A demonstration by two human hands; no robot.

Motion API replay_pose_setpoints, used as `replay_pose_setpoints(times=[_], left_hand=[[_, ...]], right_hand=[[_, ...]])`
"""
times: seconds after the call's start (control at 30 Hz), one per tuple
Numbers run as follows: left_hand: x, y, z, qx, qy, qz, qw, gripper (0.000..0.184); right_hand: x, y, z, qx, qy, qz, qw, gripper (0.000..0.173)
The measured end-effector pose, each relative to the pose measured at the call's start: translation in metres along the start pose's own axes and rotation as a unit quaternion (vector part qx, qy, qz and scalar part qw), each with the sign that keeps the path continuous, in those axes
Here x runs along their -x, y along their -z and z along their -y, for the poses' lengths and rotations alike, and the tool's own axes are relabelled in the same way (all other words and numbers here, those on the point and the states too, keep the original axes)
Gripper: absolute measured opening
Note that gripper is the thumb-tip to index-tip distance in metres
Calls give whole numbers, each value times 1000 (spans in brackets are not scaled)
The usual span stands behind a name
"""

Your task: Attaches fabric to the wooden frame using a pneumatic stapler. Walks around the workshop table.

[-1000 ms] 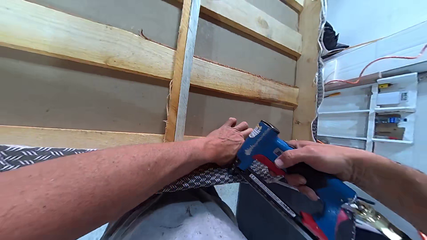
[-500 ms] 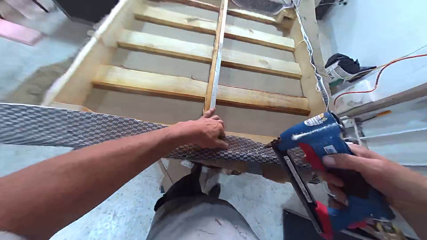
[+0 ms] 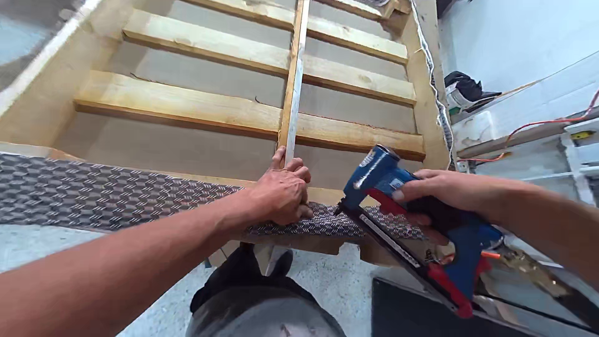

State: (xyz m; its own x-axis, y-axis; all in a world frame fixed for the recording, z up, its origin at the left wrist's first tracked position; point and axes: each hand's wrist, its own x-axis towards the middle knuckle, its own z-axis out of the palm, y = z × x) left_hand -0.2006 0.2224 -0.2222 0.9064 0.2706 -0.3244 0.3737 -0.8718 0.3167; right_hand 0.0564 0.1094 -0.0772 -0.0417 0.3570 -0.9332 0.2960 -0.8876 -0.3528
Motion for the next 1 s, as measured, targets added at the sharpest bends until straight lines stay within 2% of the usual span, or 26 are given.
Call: replay_pose_setpoints(times=[0.1, 0.2, 0.33, 0.5, 0.6, 0.63, 0.7, 0.77, 0.8, 0.83, 0.9, 0.93, 1.0], left_hand=[[2, -3, -1, 11, 5, -4, 1000, 45], [-1, -1, 1, 26, 2, -9, 1000, 45], [1, -4, 5, 58, -4, -32, 998, 44], [4, -3, 6, 75, -2, -37, 997, 21], [3, -5, 9, 62, -7, -43, 997, 29], [3, -9, 12, 69, -14, -69, 995, 29], [3, -15, 24, 122, -36, -181, 975, 25], [11, 3, 40, 178, -20, -275, 945, 20], [23, 17, 47, 180, 8, -287, 941, 23], [39, 30, 53, 167, 41, -260, 950, 29], [74, 40, 61, 123, 109, -96, 982, 50], [86, 40, 62, 113, 132, -3, 985, 57], [97, 36, 61, 110, 142, 106, 978, 59]], right_hand=[[-19, 6, 29, 14, -98, 33, 995, 30], [-39, 4, 39, -4, -155, 55, 986, 32], [-60, -1, 46, -46, -184, 98, 977, 32], [-75, -9, 52, -95, -164, 155, 970, 31], [-74, -21, 58, -90, -170, 142, 971, 26], [-72, -24, 59, -82, -167, 135, 973, 25], [-63, -28, 58, -63, -133, 121, 982, 23], [-47, -23, 57, -40, -82, 93, 991, 27], [-35, -17, 52, -45, -53, 69, 995, 28], [-21, -13, 42, -61, -22, 34, 997, 31], [5, -17, 16, -97, 38, -59, 993, 33], [14, -24, 3, -111, 66, -107, 986, 31], [24, -42, -22, -135, 116, -167, 970, 31]])
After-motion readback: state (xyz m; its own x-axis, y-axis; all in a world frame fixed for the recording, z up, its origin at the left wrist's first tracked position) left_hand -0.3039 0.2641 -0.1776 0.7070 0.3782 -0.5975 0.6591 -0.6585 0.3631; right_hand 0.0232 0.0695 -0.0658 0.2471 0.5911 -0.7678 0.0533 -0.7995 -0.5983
